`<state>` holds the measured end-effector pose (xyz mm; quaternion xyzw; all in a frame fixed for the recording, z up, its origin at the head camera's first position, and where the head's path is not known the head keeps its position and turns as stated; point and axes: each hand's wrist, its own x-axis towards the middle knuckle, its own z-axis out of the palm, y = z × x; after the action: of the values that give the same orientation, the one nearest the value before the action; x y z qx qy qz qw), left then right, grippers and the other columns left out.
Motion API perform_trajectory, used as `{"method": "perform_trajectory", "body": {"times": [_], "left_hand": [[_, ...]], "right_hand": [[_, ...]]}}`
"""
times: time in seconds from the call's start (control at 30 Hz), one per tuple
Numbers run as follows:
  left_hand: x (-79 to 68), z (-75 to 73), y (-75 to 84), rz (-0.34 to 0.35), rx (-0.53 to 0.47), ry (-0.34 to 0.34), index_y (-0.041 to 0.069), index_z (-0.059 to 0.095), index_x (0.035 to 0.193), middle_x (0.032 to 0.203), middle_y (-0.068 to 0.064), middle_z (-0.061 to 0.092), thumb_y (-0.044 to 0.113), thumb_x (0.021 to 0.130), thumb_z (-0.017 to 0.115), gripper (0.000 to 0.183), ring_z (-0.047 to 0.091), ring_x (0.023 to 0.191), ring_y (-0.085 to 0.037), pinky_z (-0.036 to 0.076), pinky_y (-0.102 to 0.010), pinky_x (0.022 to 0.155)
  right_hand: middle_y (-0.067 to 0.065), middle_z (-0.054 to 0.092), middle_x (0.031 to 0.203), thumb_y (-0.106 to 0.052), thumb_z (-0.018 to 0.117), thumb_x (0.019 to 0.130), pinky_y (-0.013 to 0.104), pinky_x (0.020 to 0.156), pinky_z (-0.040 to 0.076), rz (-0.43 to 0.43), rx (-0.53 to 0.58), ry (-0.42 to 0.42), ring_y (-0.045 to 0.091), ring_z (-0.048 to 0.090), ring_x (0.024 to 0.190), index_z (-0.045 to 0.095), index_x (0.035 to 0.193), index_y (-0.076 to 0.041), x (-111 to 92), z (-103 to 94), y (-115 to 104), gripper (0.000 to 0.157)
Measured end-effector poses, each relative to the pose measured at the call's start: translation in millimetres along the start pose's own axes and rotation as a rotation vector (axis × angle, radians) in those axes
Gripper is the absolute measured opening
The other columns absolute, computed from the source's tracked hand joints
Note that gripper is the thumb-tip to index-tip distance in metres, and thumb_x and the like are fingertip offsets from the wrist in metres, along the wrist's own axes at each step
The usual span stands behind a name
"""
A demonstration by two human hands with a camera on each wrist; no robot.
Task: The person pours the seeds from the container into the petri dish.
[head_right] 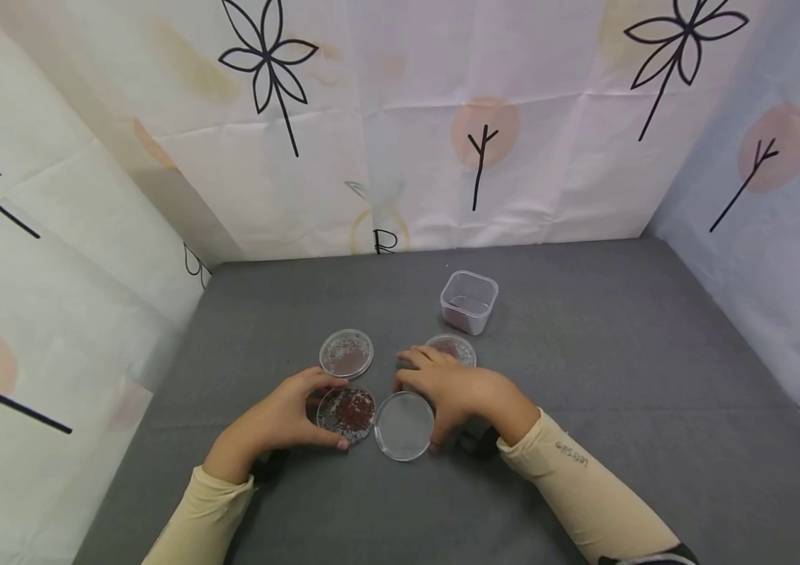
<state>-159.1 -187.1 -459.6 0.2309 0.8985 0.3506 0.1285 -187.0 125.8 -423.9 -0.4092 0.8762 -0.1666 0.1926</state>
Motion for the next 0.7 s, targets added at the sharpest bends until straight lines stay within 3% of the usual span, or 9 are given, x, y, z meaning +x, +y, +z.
{"method": "perform_trajectory", "body": {"times": [0.37,0.53,0.7], "left_hand": [[0.0,-1.0,0.6,-0.011,0.005,-0.005,0.008,0.065,0.144,0.137,-0.009,0.064,0.041,0.069,0.102,0.089,0.063,0.125,-0.028,0.056,-0.049,0.104],[0.5,-1.0,0.3,-0.025,-0.002,-0.010,0.010,0.065,0.144,0.137,-0.007,0.064,0.041,0.070,0.102,0.089,0.064,0.125,-0.027,0.056,-0.049,0.105],[1.1,-0.9,-0.1,-0.020,-0.006,-0.012,0.009,0.065,0.144,0.137,-0.008,0.063,0.042,0.069,0.102,0.090,0.063,0.126,-0.027,0.056,-0.050,0.105]], "right_hand": [[0.014,0.027,0.173,-0.038,0.099,0.073,0.063,0.118,0.038,-0.053,0.153,0.001,0.039,0.027,0.158,0.059,0.141,-0.020,-2.4,-11.2,3.1,0.081],[0.009,0.028,0.172,-0.042,0.094,0.079,0.058,0.118,0.040,-0.094,0.200,0.044,0.032,0.030,0.157,0.054,0.146,-0.017,-0.9,-11.0,3.0,0.081],[0.008,0.034,0.171,-0.032,0.094,0.079,0.053,0.120,0.041,-0.161,0.247,0.088,0.024,0.037,0.155,0.049,0.144,-0.012,1.9,-10.2,2.8,0.082]]}}
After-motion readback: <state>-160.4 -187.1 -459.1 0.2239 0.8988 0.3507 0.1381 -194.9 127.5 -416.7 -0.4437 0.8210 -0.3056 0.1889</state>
